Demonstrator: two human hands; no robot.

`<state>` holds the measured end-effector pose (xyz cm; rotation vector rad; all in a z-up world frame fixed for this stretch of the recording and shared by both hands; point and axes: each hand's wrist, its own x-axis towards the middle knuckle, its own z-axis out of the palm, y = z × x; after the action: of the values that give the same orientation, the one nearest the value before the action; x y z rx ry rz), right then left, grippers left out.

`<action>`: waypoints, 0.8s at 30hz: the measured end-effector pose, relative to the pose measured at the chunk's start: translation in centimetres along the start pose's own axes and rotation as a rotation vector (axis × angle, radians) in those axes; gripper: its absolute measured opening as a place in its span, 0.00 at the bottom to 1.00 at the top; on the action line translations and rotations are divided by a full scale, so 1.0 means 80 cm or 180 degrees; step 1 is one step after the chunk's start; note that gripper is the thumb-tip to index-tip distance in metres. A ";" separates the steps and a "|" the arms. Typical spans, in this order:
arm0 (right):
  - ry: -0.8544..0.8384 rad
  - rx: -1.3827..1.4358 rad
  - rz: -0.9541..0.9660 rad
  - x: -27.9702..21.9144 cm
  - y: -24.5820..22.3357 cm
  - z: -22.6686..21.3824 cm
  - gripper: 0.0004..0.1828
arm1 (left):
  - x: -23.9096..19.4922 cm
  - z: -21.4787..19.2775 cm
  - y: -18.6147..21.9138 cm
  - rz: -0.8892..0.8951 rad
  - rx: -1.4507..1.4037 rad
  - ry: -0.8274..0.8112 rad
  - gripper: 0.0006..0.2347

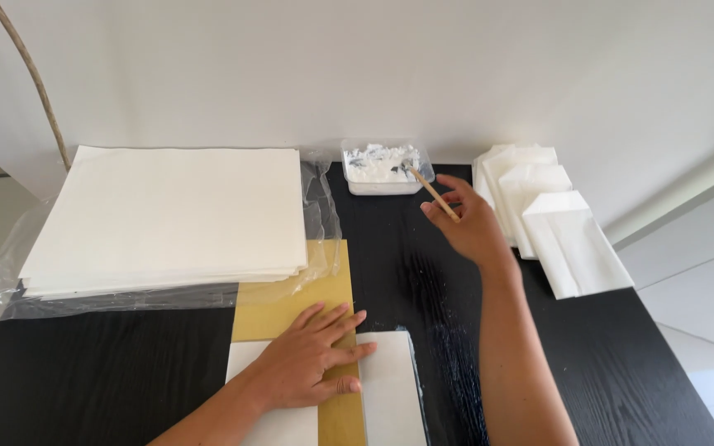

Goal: The person places a white sheet of paper onto a yellow cardboard template on a black table. They then use a brush to apply a white substance from a container onto the paper, spreading it evenly across the surface.

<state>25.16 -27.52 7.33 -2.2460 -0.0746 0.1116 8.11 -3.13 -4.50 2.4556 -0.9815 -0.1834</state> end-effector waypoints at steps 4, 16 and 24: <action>0.0327 0.0147 -0.0476 0.030 0.035 0.033 0.18 | 0.001 -0.002 0.000 0.0002 0.0027 0.0032 0.28; 0.1044 0.0759 -0.1076 0.042 0.043 0.081 0.15 | 0.000 -0.004 -0.003 0.0054 -0.0255 0.0155 0.28; 0.0895 0.0363 -0.1374 0.042 0.040 0.083 0.15 | -0.001 -0.013 0.002 -0.0005 -0.0364 -0.0001 0.29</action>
<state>27.84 -24.07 0.50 -2.0610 -0.3868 -0.4203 8.23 -2.76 -3.50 2.3526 -0.9430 -0.2340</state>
